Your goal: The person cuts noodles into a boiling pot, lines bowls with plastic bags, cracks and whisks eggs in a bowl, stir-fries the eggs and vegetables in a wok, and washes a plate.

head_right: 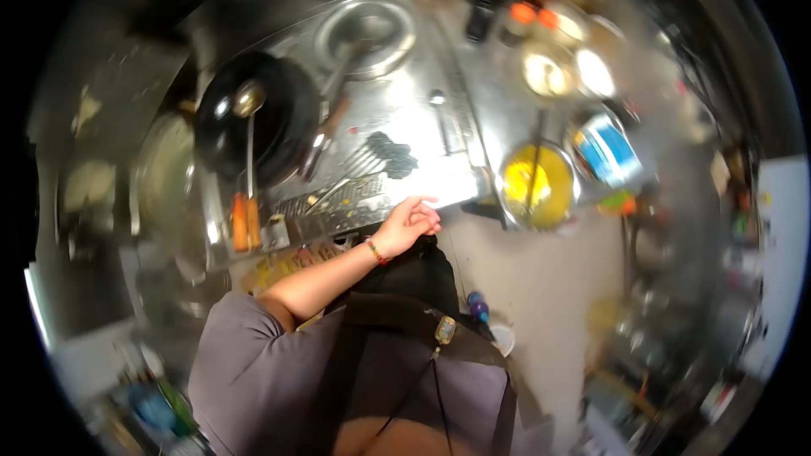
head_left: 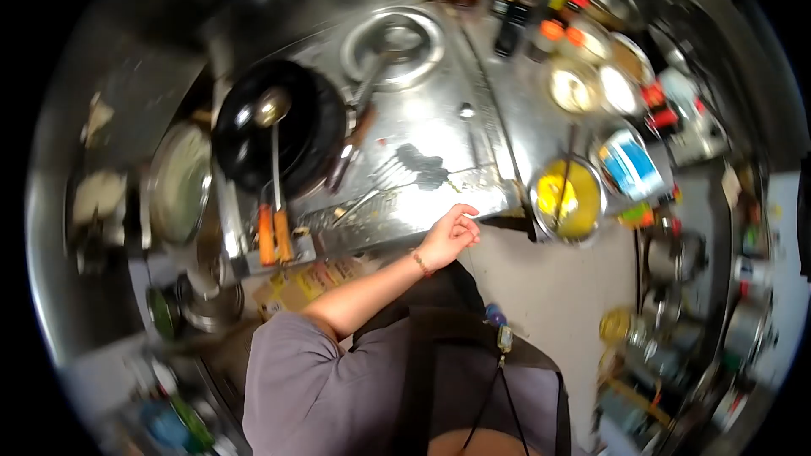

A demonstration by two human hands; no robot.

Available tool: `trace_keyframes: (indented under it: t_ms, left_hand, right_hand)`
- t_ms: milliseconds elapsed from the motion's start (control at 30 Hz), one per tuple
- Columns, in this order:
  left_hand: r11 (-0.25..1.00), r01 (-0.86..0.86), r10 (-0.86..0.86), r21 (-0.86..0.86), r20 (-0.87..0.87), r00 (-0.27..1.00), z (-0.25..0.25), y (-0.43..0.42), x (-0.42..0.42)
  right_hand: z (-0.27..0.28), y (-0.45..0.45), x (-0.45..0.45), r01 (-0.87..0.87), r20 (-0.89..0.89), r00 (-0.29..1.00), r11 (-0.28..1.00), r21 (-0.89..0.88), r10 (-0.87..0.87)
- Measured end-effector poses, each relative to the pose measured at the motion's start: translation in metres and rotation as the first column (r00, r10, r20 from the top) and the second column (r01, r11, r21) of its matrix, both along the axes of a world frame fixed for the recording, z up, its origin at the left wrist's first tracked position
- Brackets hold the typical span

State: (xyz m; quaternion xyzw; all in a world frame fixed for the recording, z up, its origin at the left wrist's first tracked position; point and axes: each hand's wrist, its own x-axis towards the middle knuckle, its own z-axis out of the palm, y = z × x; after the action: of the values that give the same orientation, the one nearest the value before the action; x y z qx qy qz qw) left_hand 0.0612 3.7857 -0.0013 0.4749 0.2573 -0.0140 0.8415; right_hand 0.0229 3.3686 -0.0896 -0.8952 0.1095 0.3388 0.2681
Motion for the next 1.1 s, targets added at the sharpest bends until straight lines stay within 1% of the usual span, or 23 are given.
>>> trace_keyframes:
  t_ms: [67, 133, 200, 267, 300, 333, 367, 400, 467, 533, 600, 633, 667, 733, 800, 867, 900, 933, 967, 1000, 1033, 1067, 1100]
  left_hand:
    - [0.908, -0.152, 0.119, 0.391, 0.109, 0.987, 0.023, 0.021, -0.028]
    - [0.724, -0.272, 0.268, 0.634, 0.105, 0.958, 0.048, 0.048, -0.066]
    - [0.494, -0.369, 0.447, 0.787, 0.134, 0.884, 0.063, 0.068, -0.103]
    - [0.27, -0.391, 0.53, 0.88, 0.204, 0.823, 0.061, 0.094, -0.143]
    - [0.268, -0.431, 0.571, 0.862, 0.218, 0.792, 0.068, 0.098, -0.156]
    - [0.305, -0.503, 0.63, 0.809, 0.225, 0.743, 0.068, 0.102, -0.17]
    - [0.334, -0.541, 0.655, 0.772, 0.223, 0.722, 0.069, 0.104, -0.182]
    - [0.361, -0.58, 0.679, 0.73, 0.22, 0.7, 0.069, 0.104, -0.188]
    - [0.404, -0.547, 0.613, 0.733, 0.227, 0.757, 0.047, 0.105, -0.197]
    - [0.558, -0.554, 0.561, 0.618, 0.212, 0.8, 0.045, 0.094, -0.187]
    - [0.667, -0.528, 0.497, 0.525, 0.214, 0.841, 0.019, 0.079, -0.168]
    - [0.733, -0.482, 0.428, 0.481, 0.225, 0.875, 0.009, 0.072, -0.159]
    - [0.752, -0.424, 0.383, 0.505, 0.189, 0.904, 0.01, 0.062, -0.148]
    - [0.863, -0.323, 0.278, 0.39, 0.167, 0.946, 0.007, 0.047, -0.125]
    - [0.897, -0.228, 0.164, 0.379, 0.195, 0.967, -0.019, 0.027, -0.099]
    - [0.924, 0.025, -0.061, 0.382, 0.083, 0.995, -0.006, 0.023, -0.077]
    - [0.925, 0.067, -0.111, 0.373, 0.097, 0.989, -0.02, 0.014, -0.058]
    - [0.876, 0.164, -0.205, 0.454, 0.043, 0.978, -0.047, 0.002, -0.031]
    - [0.866, 0.198, -0.235, 0.459, 0.025, 0.972, -0.058, -0.008, -0.007]
    - [0.876, 0.226, -0.262, 0.426, 0.028, 0.965, -0.051, -0.015, 0.013]
    - [0.935, 0.193, -0.212, 0.298, 0.035, 0.977, -0.053, -0.028, 0.035]
    - [0.996, 0.086, -0.087, -0.01, -0.061, 0.994, -0.035, -0.039, 0.049]
    - [0.999, 0.054, -0.053, 0.005, -0.111, 0.992, -0.031, -0.046, 0.067]
  right_hand:
    - [-0.02, -0.019, -0.019, -0.181, -0.193, 0.967, 0.982, -0.05, 0.169]
    - [-0.025, -0.013, -0.008, -0.329, -0.251, 0.917, 0.944, -0.037, 0.31]
    - [-0.017, 0.013, 0.022, -0.45, -0.216, 0.873, 0.893, -0.008, 0.438]
    - [0.003, 0.06, 0.06, -0.521, -0.07, 0.852, 0.854, 0.006, 0.52]
    - [0.019, 0.093, 0.089, -0.54, 0.071, 0.84, 0.841, 0.017, 0.538]
    - [0.037, 0.129, 0.115, -0.555, 0.214, 0.816, 0.831, 0.031, 0.537]
    - [0.063, 0.172, 0.148, -0.597, 0.495, 0.708, 0.801, 0.038, 0.503]
    - [0.091, 0.215, 0.181, -0.629, 0.756, 0.502, 0.777, -0.015, 0.42]
    - [0.122, 0.277, 0.238, -0.519, 0.953, 0.088, 0.83, -0.206, 0.291]
    - [0.107, 0.316, 0.29, -0.298, 0.91, 0.177, 0.902, -0.314, 0.375]
    - [0.095, 0.34, 0.313, -0.167, 0.739, 0.343, 0.812, -0.56, 0.58]
    - [0.082, 0.341, 0.329, -0.2, 0.659, 0.408, 0.767, -0.61, 0.631]
    - [0.068, 0.34, 0.341, -0.237, 0.688, 0.378, 0.783, -0.575, 0.62]
    - [0.068, 0.339, 0.35, -0.389, 0.681, 0.439, 0.807, -0.444, 0.586]
    - [0.07, 0.329, 0.342, -0.306, 0.797, 0.299, 0.844, -0.441, 0.525]
    - [0.085, 0.302, 0.343, -0.381, 0.812, 0.17, 0.797, -0.469, 0.559]
    - [0.102, 0.286, 0.331, -0.407, 0.774, 0.187, 0.765, -0.5, 0.605]
    - [0.095, 0.261, 0.339, -0.513, 0.848, 0.173, 0.781, -0.357, 0.501]
    - [0.107, 0.246, 0.324, -0.513, 0.836, 0.206, 0.784, -0.35, 0.508]
    - [0.091, 0.221, 0.331, -0.585, 0.912, 0.192, 0.788, -0.189, 0.362]
    - [0.112, 0.216, 0.308, -0.547, 0.846, 0.279, 0.799, -0.248, 0.454]
    - [0.135, 0.208, 0.286, -0.505, 0.762, 0.371, 0.804, -0.314, 0.531]
    - [0.124, 0.188, 0.292, -0.531, 0.822, 0.361, 0.821, -0.208, 0.441]
